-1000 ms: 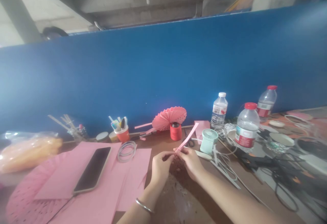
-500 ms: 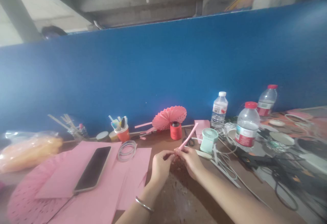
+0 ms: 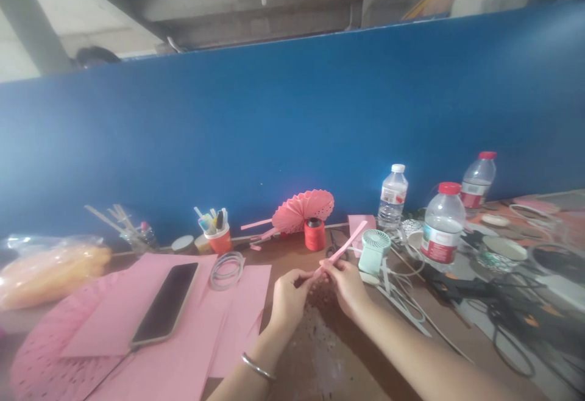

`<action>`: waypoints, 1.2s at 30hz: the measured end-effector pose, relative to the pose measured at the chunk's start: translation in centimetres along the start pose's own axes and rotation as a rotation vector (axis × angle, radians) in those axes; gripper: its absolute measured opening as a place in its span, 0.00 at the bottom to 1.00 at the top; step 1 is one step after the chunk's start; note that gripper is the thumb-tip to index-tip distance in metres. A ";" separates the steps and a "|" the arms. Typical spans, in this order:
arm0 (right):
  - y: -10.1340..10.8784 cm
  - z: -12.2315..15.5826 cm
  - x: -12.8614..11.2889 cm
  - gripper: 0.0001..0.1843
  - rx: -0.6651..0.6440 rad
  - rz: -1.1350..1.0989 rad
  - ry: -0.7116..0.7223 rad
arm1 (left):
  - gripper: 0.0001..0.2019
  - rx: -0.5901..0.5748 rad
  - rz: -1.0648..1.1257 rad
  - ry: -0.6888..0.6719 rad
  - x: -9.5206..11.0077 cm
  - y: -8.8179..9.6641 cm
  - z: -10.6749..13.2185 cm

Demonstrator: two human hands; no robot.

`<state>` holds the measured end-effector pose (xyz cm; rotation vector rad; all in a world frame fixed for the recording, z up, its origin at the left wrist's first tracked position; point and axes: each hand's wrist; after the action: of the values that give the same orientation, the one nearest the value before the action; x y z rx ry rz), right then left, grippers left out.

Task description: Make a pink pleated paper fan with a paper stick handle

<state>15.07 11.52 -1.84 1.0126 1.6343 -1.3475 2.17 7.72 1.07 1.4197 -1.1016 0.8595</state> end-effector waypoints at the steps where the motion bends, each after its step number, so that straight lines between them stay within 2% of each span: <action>1: -0.1 0.1 -0.2 0.14 -0.011 0.001 0.000 | 0.12 0.001 0.039 0.011 -0.2 0.1 -0.1; 7: -0.8 0.8 -1.1 0.12 -0.134 0.074 -0.030 | 0.09 0.013 0.119 0.048 -1.0 0.1 -0.6; 13: -0.3 0.4 -1.0 0.12 -0.071 0.125 -0.005 | 0.13 0.025 0.130 0.083 -0.8 0.0 -0.7; 18: -0.2 0.3 -1.3 0.12 -0.079 0.133 -0.010 | 0.11 0.016 0.140 0.078 -0.8 0.4 -0.7; 21: -0.3 0.4 -1.4 0.11 -0.091 0.146 -0.031 | 0.11 -0.019 0.146 0.078 -1.1 0.4 -0.7; 25: -0.6 0.8 -1.1 0.10 -0.101 0.152 -0.061 | 0.13 -0.125 0.205 0.060 -1.4 -0.2 -0.6; 28: -0.8 0.9 -1.0 0.11 -0.112 0.126 -0.071 | 0.12 -0.111 0.219 0.043 -1.4 -0.3 -0.6; 32: -0.3 0.3 -1.9 0.13 -0.082 0.089 -0.067 | 0.13 -0.083 0.216 0.047 -1.3 0.4 -0.8; 36: 0.5 -0.4 -2.5 0.14 -0.027 0.073 -0.068 | 0.13 -0.117 0.220 0.048 -1.4 1.0 -1.0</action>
<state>16.44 11.74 0.33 0.9903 1.5465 -1.2949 0.92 8.97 0.23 1.1906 -1.2670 0.9636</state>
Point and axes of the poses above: each hand's wrist, its own z-axis away from the middle knuckle, its own y-axis out of the back of the hand, x = y × z, and after that the axes turned 7 degrees about -x, right-handed
